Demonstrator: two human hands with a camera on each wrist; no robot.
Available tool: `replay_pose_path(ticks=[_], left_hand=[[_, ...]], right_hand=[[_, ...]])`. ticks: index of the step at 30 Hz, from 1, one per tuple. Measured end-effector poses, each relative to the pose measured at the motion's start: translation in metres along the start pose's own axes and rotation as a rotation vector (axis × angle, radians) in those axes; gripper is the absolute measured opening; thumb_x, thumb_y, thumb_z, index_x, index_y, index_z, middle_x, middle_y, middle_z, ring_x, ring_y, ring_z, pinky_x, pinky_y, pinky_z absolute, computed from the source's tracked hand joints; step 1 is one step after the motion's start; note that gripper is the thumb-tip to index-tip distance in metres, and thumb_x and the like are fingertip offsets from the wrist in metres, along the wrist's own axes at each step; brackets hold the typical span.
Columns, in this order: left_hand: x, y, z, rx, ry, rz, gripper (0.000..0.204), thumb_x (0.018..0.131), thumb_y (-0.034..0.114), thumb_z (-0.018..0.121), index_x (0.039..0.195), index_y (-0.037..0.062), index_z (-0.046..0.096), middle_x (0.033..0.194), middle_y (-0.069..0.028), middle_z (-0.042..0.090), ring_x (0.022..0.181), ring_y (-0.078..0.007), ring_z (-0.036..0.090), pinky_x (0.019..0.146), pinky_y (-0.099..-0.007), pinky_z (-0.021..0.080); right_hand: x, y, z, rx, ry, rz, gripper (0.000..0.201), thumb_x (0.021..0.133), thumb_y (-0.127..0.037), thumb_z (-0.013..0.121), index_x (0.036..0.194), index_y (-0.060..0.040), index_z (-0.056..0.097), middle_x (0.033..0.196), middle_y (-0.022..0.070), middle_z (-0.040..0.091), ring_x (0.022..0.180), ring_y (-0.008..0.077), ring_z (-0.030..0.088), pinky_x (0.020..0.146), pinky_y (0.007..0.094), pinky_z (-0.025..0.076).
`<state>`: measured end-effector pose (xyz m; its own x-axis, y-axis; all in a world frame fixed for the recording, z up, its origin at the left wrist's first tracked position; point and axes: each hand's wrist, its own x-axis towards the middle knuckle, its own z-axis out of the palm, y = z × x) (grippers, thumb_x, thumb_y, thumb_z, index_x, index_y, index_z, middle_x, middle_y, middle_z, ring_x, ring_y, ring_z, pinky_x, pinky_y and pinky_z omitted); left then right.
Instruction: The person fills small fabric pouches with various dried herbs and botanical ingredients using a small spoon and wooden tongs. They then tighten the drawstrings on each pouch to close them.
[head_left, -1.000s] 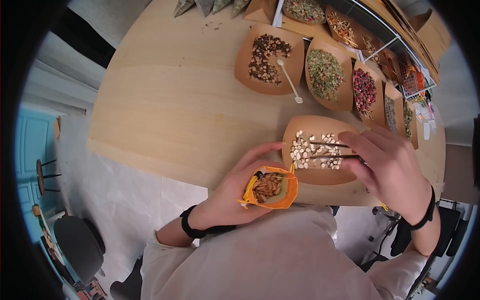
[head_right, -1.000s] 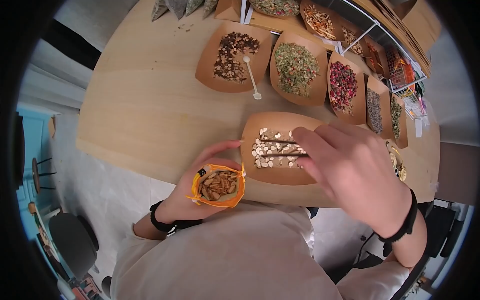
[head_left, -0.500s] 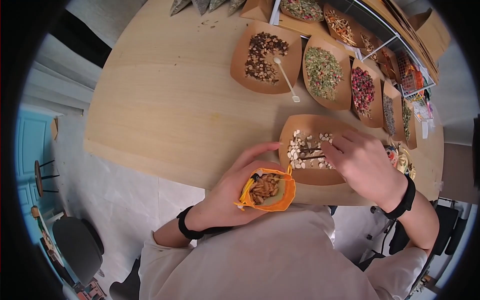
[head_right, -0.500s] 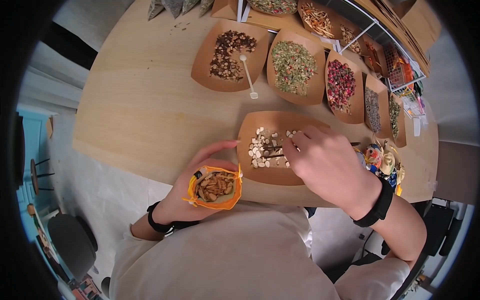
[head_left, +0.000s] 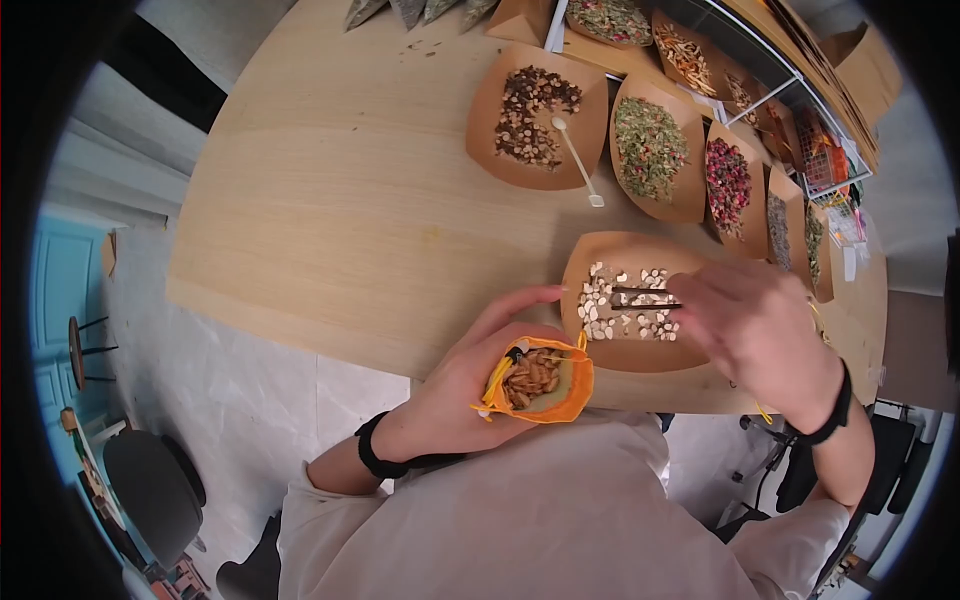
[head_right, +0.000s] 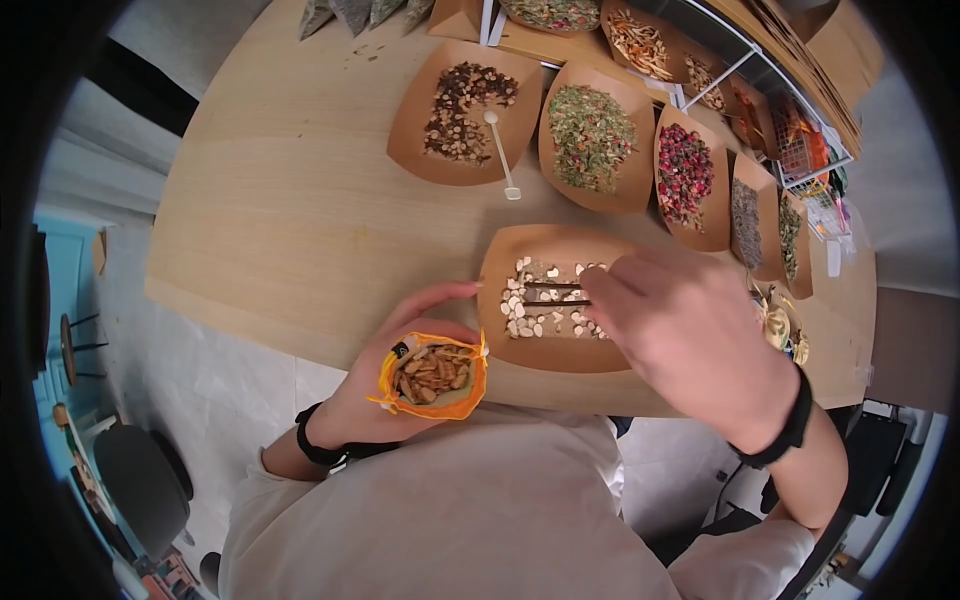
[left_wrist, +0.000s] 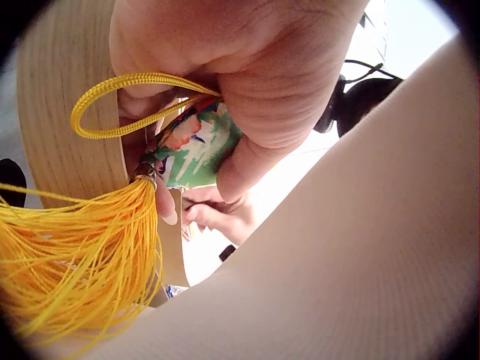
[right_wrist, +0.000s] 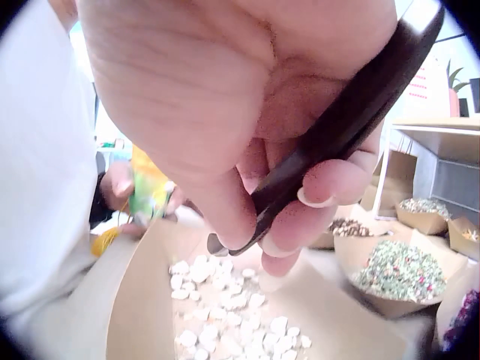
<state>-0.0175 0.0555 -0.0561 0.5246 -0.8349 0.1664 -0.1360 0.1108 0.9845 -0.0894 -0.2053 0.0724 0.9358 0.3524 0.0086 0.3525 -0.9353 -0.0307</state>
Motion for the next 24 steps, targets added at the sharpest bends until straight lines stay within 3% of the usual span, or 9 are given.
replay_pose_path(ticks=[4,7,11,13,19,24], left_hand=[[0.0,0.0,0.002,-0.009,-0.001,-0.007,0.053,0.078,0.006,0.086,0.125,0.0063,0.062,0.156,-0.0165,0.036,0.144,-0.0293,0.043,0.11,-0.0375,0.044],[-0.001,-0.002,0.003,-0.033,0.007,-0.012,0.053,0.078,0.006,0.086,0.125,0.0067,0.062,0.156,-0.0165,0.036,0.144,-0.0296,0.043,0.11,-0.0378,0.044],[0.0,-0.001,0.002,-0.015,0.003,-0.004,0.053,0.078,0.006,0.086,0.125,0.0068,0.063,0.156,-0.0165,0.037,0.143,-0.0298,0.043,0.11,-0.0377,0.044],[0.0,-0.001,0.001,-0.011,-0.002,-0.013,0.052,0.077,0.006,0.086,0.124,0.0069,0.063,0.156,-0.0166,0.037,0.143,-0.0299,0.044,0.11,-0.0375,0.044],[0.0,0.0,0.002,-0.014,0.002,-0.02,0.051,0.078,0.006,0.085,0.123,0.0068,0.063,0.156,-0.0169,0.037,0.142,-0.0295,0.045,0.109,-0.0369,0.045],[0.001,-0.002,0.001,-0.007,-0.007,-0.005,0.052,0.078,0.006,0.085,0.124,0.0065,0.063,0.156,-0.017,0.037,0.142,-0.0286,0.045,0.109,-0.0364,0.045]], right_hand=[[0.002,-0.007,-0.028,0.324,0.087,-0.051,0.023,0.081,-0.015,0.078,0.099,-0.0017,0.069,0.072,0.0093,0.062,0.066,0.0298,0.062,0.057,0.0413,0.048],[0.002,-0.018,-0.032,0.381,0.067,-0.016,0.028,0.078,-0.012,0.081,0.101,-0.0002,0.071,0.079,0.0112,0.066,0.069,0.0303,0.062,0.062,0.0397,0.048],[0.003,-0.007,-0.02,0.302,0.062,0.069,0.024,0.081,-0.013,0.077,0.1,-0.0017,0.069,0.079,0.0099,0.064,0.071,0.0322,0.064,0.061,0.0422,0.05],[0.004,0.001,-0.009,0.15,-0.083,0.073,0.021,0.081,-0.012,0.076,0.097,-0.0014,0.068,0.082,0.0111,0.066,0.076,0.0334,0.066,0.064,0.0437,0.052],[0.017,0.01,0.012,0.175,-0.25,0.078,0.016,0.083,-0.011,0.072,0.094,-0.0006,0.067,0.086,0.0141,0.068,0.085,0.0361,0.067,0.071,0.0463,0.053],[0.025,0.014,0.02,0.199,-0.235,0.02,0.015,0.081,-0.009,0.07,0.093,0.0001,0.067,0.086,0.0148,0.068,0.084,0.036,0.068,0.071,0.0457,0.054]])
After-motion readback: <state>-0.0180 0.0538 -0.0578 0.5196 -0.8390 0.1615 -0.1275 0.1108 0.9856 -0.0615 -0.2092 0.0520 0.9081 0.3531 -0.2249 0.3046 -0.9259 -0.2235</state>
